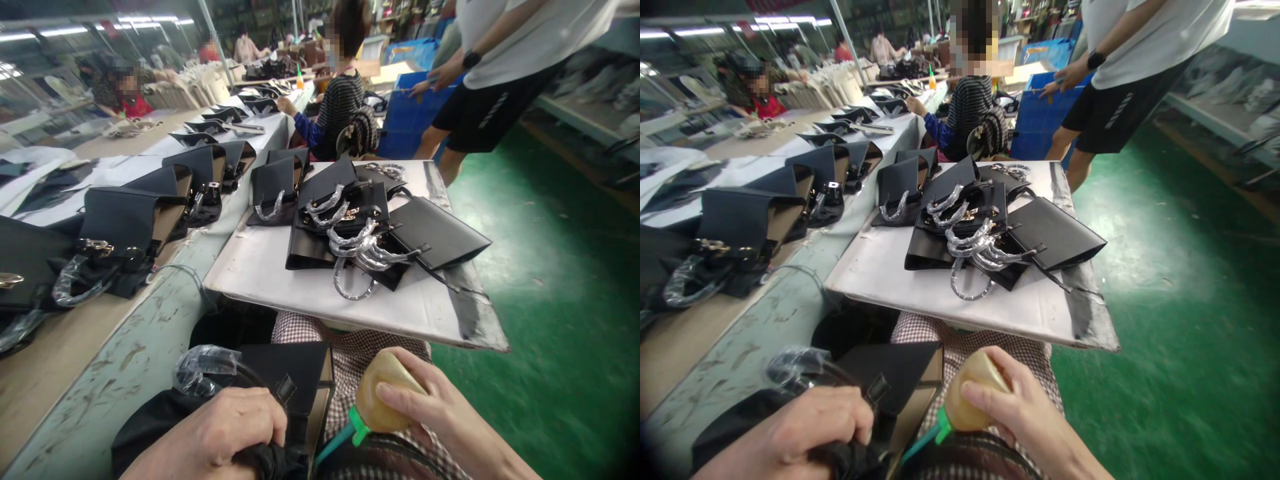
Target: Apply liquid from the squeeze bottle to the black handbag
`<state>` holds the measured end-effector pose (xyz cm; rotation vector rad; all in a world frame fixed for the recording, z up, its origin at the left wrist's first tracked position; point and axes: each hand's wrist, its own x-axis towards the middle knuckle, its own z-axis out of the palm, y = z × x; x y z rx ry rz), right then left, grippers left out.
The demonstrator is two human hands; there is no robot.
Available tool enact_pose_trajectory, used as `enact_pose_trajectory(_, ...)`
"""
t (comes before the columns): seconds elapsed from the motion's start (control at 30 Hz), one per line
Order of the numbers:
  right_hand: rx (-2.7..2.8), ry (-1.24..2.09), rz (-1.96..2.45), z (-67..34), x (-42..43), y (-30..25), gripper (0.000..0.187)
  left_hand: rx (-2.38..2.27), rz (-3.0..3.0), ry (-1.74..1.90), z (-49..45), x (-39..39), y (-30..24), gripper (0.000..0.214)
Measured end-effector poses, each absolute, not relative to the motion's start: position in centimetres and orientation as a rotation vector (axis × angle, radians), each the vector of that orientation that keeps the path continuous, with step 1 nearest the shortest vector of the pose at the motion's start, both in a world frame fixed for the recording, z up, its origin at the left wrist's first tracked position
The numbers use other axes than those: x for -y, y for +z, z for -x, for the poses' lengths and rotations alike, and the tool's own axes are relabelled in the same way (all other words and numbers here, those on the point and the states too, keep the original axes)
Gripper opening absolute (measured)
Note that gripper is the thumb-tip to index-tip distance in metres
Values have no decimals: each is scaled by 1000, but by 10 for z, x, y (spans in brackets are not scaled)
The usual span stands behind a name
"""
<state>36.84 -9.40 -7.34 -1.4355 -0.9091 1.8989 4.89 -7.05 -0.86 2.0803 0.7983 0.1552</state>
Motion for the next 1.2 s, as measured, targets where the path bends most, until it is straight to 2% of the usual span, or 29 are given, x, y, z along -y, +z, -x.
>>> enact_pose_trajectory(0.3,938,1766,1572,-371,90,-86,50,-791,-2100,175,-52,70,-9,18)
enact_pose_trajectory(0.5,895,1738,1613,-371,92,-92,57,-806,-2074,148,-49,69,-7,24)
enact_pose_trajectory(1.2,935,1701,1613,-371,90,-98,44,-791,-2100,152,-51,68,-8,19)
